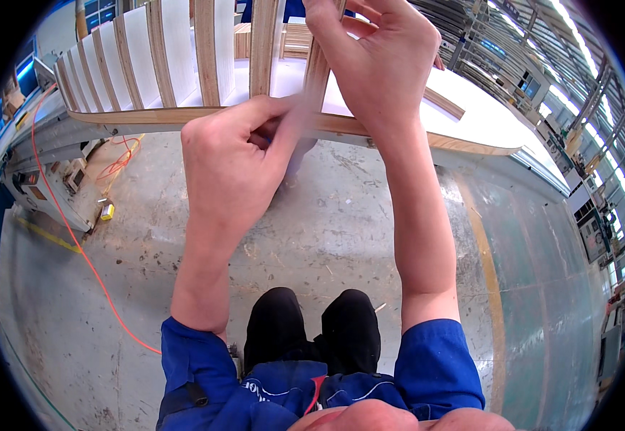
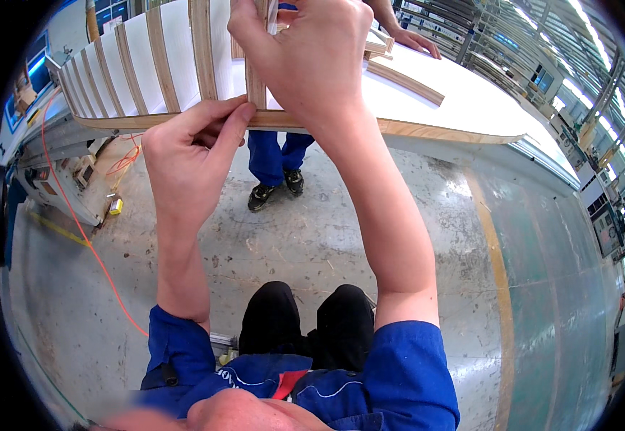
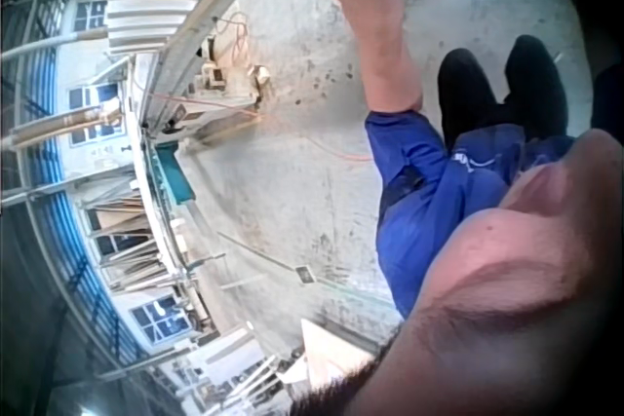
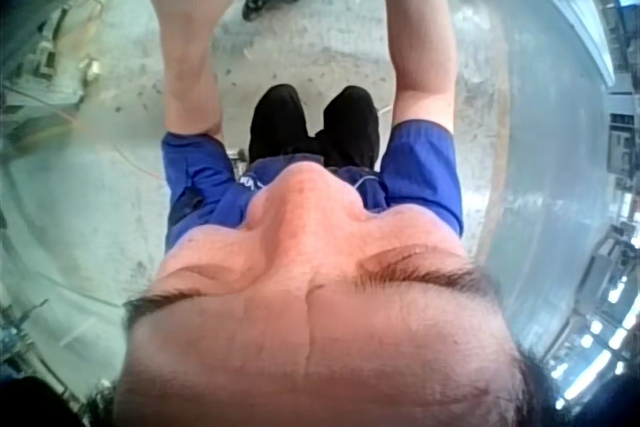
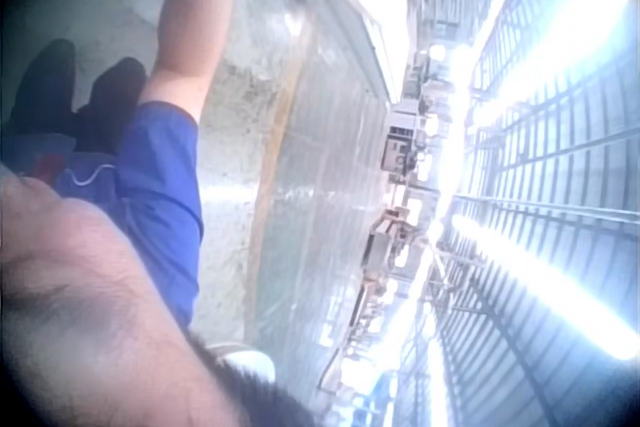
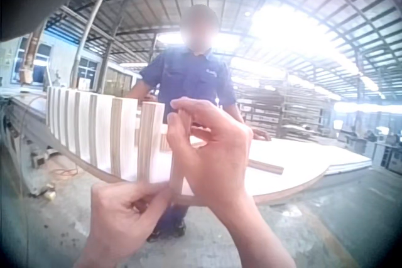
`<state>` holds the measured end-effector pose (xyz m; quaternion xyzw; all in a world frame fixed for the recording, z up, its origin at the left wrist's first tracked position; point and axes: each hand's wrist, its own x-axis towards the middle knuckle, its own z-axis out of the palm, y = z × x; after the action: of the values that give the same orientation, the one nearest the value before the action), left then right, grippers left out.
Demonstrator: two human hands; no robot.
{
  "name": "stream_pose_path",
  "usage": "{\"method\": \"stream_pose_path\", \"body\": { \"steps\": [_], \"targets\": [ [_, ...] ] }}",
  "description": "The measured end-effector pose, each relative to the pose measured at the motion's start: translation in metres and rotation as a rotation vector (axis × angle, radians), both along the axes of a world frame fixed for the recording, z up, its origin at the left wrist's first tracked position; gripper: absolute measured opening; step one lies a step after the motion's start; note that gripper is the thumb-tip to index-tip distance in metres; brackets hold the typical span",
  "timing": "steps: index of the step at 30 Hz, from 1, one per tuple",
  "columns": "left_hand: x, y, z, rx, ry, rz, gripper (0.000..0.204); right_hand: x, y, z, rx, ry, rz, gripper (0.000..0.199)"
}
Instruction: The person kneels on the floor and assembles a wooden frame by attaching vertical slats to a curved base. They use a pneumatic nail gun to secure each slat in place, picking up pieces from a nearby table and aligning them before fastening.
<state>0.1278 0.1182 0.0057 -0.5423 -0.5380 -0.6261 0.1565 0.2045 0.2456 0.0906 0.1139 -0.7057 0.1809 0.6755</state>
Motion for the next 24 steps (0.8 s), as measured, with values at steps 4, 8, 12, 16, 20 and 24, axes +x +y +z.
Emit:
{"method": "stream_pose_path", "body": {
  "steps": [4,8,12,16,20,24],
  "targets": [
    [0.002,0.0,-0.001,-0.046,0.057,0.078,0.013,0.008,-0.019,0.001,0.012,-0.001,-0.129,0.02],
    [-0.002,-0.002,-0.002,-0.007,0.059,0.051,0.013,0.01,-0.024,0.0,0.029,0.0,-0.166,0.018],
    [-0.01,0.009,-0.013,0.041,0.08,0.017,0.013,0.008,-0.002,-0.007,0.102,0.015,-0.219,0.018],
    [-0.015,0.013,-0.034,0.208,0.137,0.057,0.017,0.006,0.006,-0.001,0.146,0.016,-0.287,0.02],
    [-0.015,0.009,-0.13,0.155,0.06,-0.066,0.027,0.001,0.0,0.001,-0.042,-0.022,-0.041,0.02],
    [-0.023,-0.023,-0.265,-0.481,-0.091,-0.098,0.038,0.001,-0.007,-0.004,-0.035,-0.043,-0.08,0.026]
  ]
}}
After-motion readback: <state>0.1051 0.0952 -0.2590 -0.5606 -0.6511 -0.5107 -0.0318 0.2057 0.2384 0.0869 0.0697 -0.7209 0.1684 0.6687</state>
